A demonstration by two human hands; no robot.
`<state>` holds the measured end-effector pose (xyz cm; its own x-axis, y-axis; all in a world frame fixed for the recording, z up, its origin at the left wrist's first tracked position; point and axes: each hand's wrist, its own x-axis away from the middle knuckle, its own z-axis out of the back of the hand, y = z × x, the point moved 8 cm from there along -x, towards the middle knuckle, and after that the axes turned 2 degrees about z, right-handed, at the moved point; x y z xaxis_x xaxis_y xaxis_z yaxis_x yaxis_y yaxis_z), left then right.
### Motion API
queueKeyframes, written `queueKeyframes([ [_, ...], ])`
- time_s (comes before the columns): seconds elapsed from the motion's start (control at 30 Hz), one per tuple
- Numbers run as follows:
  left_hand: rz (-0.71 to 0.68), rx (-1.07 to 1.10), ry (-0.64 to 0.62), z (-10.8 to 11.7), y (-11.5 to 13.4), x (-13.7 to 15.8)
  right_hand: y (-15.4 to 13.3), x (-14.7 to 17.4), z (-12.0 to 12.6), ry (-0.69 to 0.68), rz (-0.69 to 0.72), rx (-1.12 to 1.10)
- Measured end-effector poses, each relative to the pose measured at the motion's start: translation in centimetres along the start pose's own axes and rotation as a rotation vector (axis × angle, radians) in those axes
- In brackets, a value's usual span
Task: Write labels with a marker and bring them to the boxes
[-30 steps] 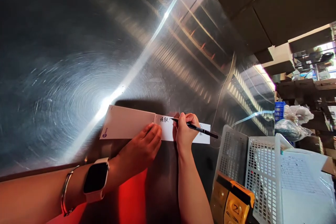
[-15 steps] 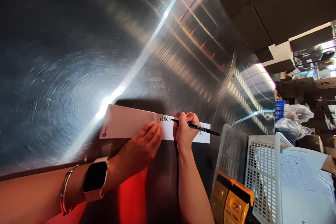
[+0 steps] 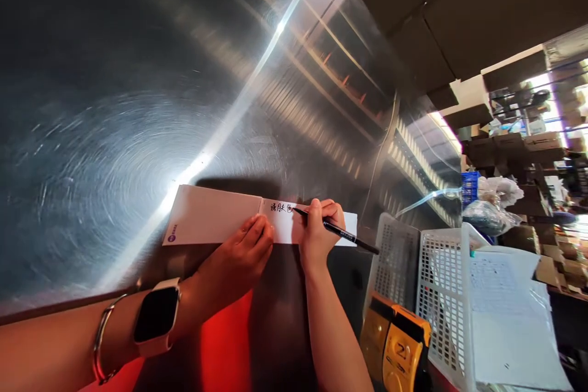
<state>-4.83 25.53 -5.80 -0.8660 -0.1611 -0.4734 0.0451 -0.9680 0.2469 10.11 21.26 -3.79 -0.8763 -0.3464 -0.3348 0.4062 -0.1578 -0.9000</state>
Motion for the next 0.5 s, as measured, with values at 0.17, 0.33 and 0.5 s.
queueKeyframes([
  [0.17,0.010,-0.070,0.048,0.6,0.3,0.0,-0.3,2.4,-1.5,-0.209,-0.041,-0.008],
  [0.33,-0.052,-0.162,0.008,0.7,1.5,0.3,0.8,2.9,-1.7,-0.183,-0.059,-0.028],
  [0.5,-0.049,-0.201,0.065,1.1,1.9,0.6,-0.4,2.7,-2.5,-0.248,0.074,0.059],
])
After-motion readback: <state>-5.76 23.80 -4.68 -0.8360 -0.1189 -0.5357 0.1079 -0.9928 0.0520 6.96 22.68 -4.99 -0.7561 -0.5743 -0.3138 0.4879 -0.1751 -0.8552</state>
